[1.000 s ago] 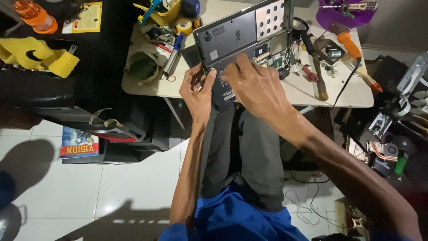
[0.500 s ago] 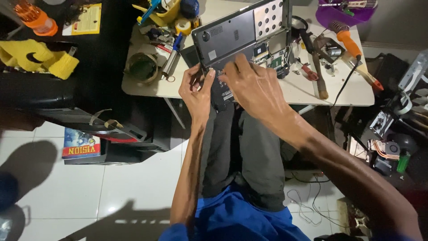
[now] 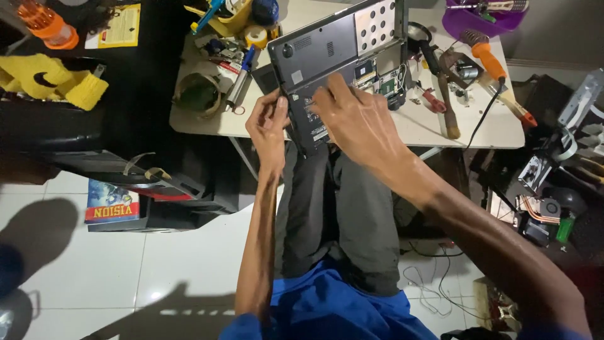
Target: Removing an optical drive from a laptop during disassembly at a repair bench.
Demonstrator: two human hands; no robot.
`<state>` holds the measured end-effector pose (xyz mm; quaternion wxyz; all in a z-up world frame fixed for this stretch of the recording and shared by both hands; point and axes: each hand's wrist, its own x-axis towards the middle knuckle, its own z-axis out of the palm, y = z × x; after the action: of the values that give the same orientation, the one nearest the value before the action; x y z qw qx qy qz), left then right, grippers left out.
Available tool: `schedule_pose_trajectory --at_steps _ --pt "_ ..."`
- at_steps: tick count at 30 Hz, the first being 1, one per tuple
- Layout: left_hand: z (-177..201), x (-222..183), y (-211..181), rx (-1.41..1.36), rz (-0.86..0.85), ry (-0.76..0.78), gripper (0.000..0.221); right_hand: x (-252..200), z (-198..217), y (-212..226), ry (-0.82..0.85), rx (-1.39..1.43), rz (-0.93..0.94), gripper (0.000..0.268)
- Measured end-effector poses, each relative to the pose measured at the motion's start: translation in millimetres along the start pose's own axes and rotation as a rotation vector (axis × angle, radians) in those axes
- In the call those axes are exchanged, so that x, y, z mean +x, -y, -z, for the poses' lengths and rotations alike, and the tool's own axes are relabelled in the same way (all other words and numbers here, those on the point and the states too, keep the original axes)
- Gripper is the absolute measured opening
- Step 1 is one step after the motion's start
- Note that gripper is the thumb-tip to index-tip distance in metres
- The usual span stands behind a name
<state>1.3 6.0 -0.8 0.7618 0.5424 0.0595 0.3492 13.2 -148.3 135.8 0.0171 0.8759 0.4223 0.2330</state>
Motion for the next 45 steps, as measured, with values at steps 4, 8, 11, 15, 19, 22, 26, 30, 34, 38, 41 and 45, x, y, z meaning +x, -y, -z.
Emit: schedule_pose_trajectory --at_steps 4,8,11,15,19,22,26,30,34,38,41,45 --pt "-5 2 -14 0.012 0.036 -0.013 0.014 -3 -11 -1 0.021 -0.027 -0.045 0.032" --pt "2 10 4 -0.079 0.089 0.042 0.012 1 4 0 0.009 0.05 -0.06 0.03" --pt "6 14 14 -0.174 0.16 0.082 0.013 0 10 1 0.032 0.078 -0.016 0.017" --pt "10 19 27 -0.236 0.228 0.073 0.011 1 7 3 0.034 0.121 -0.04 0.017" --pt "14 23 32 -0.219 0.229 0.083 0.01 -1 -4 -3 0.027 0.082 -0.057 0.038" --pt "10 20 17 -0.189 0.24 0.088 0.008 -4 -23 -7 0.032 0.064 -0.082 0.045" --pt "9 13 19 -0.162 0.207 0.055 0.012 2 15 3 0.149 0.163 -0.108 0.037" --pt "8 5 23 -0.124 0.117 0.107 0.021 -2 9 -1 0.01 0.208 0.042 0.016" --pt "5 1 17 -0.04 -0.017 0.156 0.027 -5 0 -3 0.021 0.233 0.034 0.024" --pt "3 -2 16 -0.027 -0.031 0.126 0.032 -9 1 -9 0.081 0.32 -0.009 0.031" --pt "3 -6 15 0.0 -0.036 0.125 0.03 -8 9 -5 0.102 0.507 -0.11 0.023" --pt "1 -8 11 -0.106 0.023 0.088 0.033 -8 16 -2 0.123 0.657 -0.215 0.021"
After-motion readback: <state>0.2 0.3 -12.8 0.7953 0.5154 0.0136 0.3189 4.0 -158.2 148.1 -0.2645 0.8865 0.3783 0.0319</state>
